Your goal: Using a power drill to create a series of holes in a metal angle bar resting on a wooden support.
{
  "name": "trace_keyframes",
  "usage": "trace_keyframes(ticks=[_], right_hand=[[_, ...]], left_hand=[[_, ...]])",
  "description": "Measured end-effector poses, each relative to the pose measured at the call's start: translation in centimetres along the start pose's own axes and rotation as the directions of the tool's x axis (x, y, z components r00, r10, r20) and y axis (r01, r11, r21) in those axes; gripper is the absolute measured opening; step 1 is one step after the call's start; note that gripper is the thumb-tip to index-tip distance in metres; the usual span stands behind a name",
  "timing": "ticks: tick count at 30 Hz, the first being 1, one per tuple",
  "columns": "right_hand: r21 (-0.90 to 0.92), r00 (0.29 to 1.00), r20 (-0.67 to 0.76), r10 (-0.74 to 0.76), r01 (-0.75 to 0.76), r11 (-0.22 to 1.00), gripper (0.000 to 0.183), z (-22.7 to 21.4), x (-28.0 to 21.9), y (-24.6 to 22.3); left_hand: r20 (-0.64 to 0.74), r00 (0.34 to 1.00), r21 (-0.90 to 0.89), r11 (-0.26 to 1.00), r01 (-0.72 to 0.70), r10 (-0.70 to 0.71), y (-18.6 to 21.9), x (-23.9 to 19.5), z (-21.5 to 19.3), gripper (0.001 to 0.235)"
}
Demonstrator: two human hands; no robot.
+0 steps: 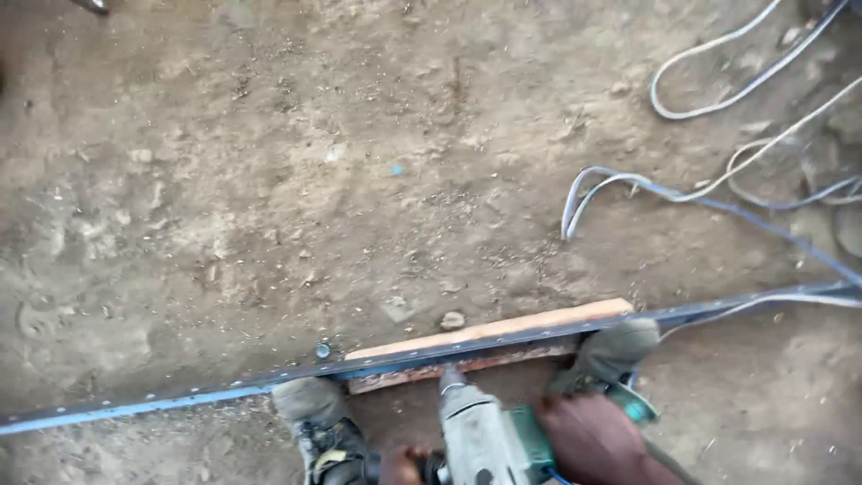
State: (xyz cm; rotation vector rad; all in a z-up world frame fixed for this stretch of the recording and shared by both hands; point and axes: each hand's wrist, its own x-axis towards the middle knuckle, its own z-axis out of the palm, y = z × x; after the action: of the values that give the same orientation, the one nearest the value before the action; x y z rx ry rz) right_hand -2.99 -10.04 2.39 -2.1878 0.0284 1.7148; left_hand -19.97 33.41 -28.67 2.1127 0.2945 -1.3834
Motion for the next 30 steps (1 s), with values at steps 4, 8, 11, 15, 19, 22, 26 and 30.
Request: trace_keyframes(ticks=[4,8,11,15,19,22,26,30], right_hand=[[0.051,0.993,-0.028,0.115,-0.114,0.992,0.035,1.4,-1.8,0.6],[0.193,0.994,-0.031,0.110,-0.102,0.976,0.027,1.3,-4.1,-4.1],[0.218,0.988,-0.018,0.154,-0.146,0.965,0.030,0.2,-5.8,-5.4],[0.268,0.987,-0.015,0.158,-0.148,0.952,0.029,1.2,-5.1,-6.5],[0.305,0.982,-0.038,0.185,-0.165,0.938,0.026,2.7,-4.0,-7.2],[0.326,0.982,-0.060,0.178,-0.150,0.934,0.035,3.5,-3.3,-7.0],[0.321,0.982,-0.043,0.182,-0.159,0.934,0.035,3.6,-3.2,-7.2],[0.319,0.982,-0.053,0.183,-0.157,0.935,0.030,4.1,-2.5,-6.6]], left_hand=[[-0.029,0.497,-0.872,0.266,0.412,-0.867,28.4,-8.0,-8.0,0.007],[-0.148,0.574,-0.947,0.283,0.153,-0.805,32.7,-11.8,-15.2,0.020],[-0.083,0.589,-0.933,0.270,0.238,-0.804,37.3,-14.3,-17.9,0.019],[-0.135,0.624,-0.911,0.344,0.227,-0.770,37.9,-14.3,-18.7,0.026],[-0.123,0.690,-0.842,0.444,0.308,-0.713,37.2,-13.3,-19.4,0.021],[-0.123,0.680,-0.888,0.386,0.250,-0.723,37.5,-12.6,-19.2,0.014],[-0.126,0.693,-0.877,0.406,0.256,-0.710,37.0,-12.3,-19.0,0.016],[-0.157,0.692,-0.879,0.419,0.226,-0.705,36.6,-12.0,-18.6,0.015]])
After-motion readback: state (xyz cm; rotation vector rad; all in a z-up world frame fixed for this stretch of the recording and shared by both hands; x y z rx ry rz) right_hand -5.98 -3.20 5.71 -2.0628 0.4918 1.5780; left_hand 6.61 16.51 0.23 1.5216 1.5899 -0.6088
